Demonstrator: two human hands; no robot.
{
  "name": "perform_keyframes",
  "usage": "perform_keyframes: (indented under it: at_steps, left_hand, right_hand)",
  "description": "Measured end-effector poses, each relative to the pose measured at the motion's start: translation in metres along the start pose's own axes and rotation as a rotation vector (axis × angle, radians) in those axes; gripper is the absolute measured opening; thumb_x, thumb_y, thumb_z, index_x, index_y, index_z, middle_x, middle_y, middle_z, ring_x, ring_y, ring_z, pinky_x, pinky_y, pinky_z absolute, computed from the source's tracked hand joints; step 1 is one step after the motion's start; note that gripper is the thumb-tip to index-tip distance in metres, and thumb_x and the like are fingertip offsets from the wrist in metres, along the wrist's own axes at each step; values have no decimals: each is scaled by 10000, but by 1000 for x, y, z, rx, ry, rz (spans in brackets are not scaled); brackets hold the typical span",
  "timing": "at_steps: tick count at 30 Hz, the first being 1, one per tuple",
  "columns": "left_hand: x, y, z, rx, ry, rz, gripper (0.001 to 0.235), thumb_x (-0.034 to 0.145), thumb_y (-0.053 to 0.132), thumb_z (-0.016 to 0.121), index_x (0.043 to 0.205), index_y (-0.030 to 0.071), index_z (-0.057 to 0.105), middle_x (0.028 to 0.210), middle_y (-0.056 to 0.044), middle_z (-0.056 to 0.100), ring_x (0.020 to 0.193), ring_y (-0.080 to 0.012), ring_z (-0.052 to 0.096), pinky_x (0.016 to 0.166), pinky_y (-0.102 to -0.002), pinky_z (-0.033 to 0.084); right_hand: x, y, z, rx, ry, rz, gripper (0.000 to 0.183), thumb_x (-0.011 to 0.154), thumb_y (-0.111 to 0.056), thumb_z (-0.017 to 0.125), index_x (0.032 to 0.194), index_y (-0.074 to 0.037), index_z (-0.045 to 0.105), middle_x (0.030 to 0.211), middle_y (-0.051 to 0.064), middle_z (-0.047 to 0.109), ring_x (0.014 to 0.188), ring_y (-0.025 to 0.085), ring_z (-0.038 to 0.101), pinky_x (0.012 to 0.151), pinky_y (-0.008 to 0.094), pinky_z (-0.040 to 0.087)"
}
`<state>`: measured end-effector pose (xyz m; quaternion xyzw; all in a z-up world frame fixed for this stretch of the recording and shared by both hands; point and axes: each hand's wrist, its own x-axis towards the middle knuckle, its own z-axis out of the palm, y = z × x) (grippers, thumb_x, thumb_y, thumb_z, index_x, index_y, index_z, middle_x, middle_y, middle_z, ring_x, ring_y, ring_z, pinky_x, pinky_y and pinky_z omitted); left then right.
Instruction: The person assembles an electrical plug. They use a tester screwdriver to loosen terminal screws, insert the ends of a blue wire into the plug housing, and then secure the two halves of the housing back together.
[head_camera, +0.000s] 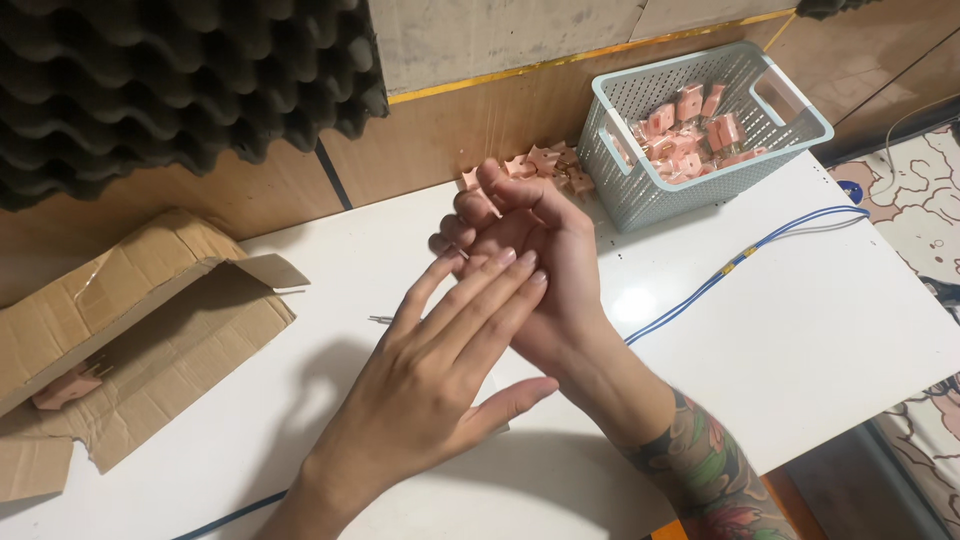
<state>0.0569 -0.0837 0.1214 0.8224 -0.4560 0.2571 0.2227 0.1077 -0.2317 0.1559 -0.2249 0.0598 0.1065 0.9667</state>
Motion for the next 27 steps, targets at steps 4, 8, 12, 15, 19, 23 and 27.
perform_keyframes:
  at_steps: [4,8,12,15,19,23,27]
  left_hand:
    - [1,2,-5,12,-22,8,788,1143,462,815,1669,-43,518,1722,-219,593,1633,-331,553,1388,-559,409]
    - [1,2,-2,27,-78,28,857,1162,534,772,1709,-46,459,1786,-221,500,1690,-355,466,1429,-511,363]
    - [0,1,-1,149,-192,38,1117,1072,717,805,1774,-16,338,1872,-171,364,1754,-326,345,1466,-511,262]
    - [-8,1,6,248,-234,9,1024,1113,568,764,1807,9,259,1907,-144,299,1780,-291,295,1477,-485,246]
    - [-13,2,9,433,-249,-77,883,1144,391,622,1828,26,200,1920,-157,246,1790,-313,233,1476,-489,211]
    - [-14,5,9,625,-147,-130,705,1189,260,576,1848,128,363,1905,-76,301,1754,-282,303,1455,-488,241]
    - [-19,12,9,643,-263,-139,747,1286,127,527,1885,76,85,1941,-107,31,1787,-308,28,1493,-519,74]
  right_hand:
    - [-2,5,-11,64,12,28,74,975,-150,660,1003,-98,705,797,49,620,751,204,547,722,346,475]
    - [-3,6,-19,151,-25,41,65,998,-148,625,1028,-115,672,866,68,651,779,225,572,795,386,516]
    - [-6,7,-20,124,-6,48,83,1000,-165,580,949,-123,631,837,57,578,718,223,524,769,373,482]
    - [-9,5,-16,14,135,65,125,988,-215,608,931,-116,657,846,59,630,740,249,598,848,391,556]
    - [-20,4,8,-123,215,169,448,995,-477,658,1094,-75,828,1129,218,830,1030,413,799,985,455,631]
    - [-24,5,-2,-323,-282,216,575,983,-286,676,1474,10,727,1468,339,749,1405,474,697,1265,577,489]
    - [-28,6,-12,-494,-557,151,559,1052,91,659,1597,-26,613,1551,294,713,1534,471,631,1342,588,476]
